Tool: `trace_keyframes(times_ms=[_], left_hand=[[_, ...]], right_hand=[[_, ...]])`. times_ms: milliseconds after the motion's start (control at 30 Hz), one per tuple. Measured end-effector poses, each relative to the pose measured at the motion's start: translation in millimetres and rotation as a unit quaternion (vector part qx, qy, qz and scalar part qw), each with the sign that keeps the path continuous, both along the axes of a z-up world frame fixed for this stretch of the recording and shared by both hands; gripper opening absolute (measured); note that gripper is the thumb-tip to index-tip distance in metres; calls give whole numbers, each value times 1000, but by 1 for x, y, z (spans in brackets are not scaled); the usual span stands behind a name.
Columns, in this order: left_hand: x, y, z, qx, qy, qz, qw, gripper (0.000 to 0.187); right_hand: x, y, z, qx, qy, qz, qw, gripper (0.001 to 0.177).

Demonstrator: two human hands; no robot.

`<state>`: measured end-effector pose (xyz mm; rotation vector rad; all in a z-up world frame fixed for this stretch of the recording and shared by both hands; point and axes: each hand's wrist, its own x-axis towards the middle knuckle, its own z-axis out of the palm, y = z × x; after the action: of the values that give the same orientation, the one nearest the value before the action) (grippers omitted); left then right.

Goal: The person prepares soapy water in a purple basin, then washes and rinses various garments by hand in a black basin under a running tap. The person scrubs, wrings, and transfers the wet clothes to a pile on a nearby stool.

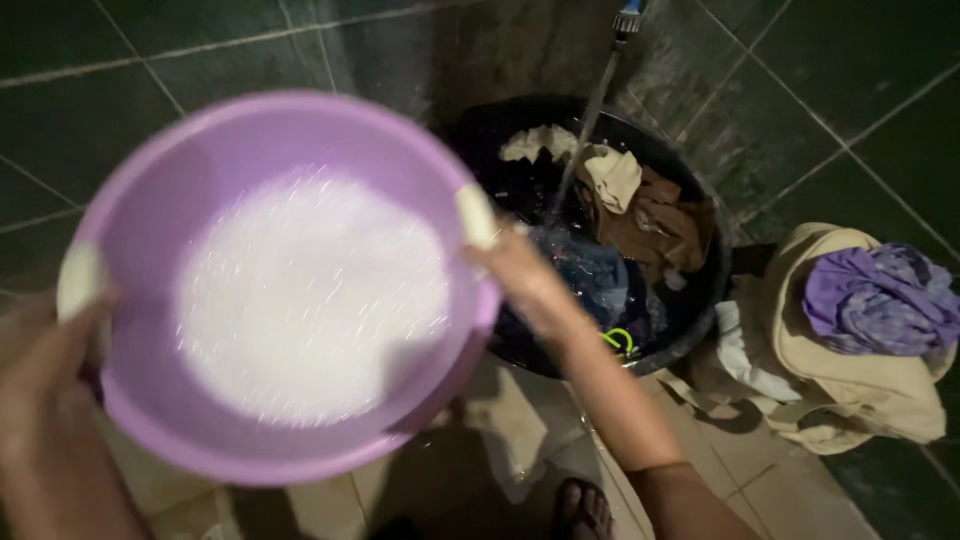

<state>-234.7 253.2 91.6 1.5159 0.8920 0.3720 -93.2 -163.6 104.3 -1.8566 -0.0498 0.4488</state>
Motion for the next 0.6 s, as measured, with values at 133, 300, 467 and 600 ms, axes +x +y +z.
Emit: trace_keyframes(times_ms=[133,300,467,600], left_hand=[[-35,40,-66,-16,86,92,992,48],[-84,81,-164,-10,143,186,972,49],[-126,114,-231,-4,203,240,949,50],[-143,137,-252,33,250,253,934,50]], right_hand=[[1,48,-88,5,-5,137,991,45],[-17,89,-191,160,72,120,977,52],[-30,106,-245,-45,3,154,987,45],[-25,119,-265,-80,91,137,983,46]])
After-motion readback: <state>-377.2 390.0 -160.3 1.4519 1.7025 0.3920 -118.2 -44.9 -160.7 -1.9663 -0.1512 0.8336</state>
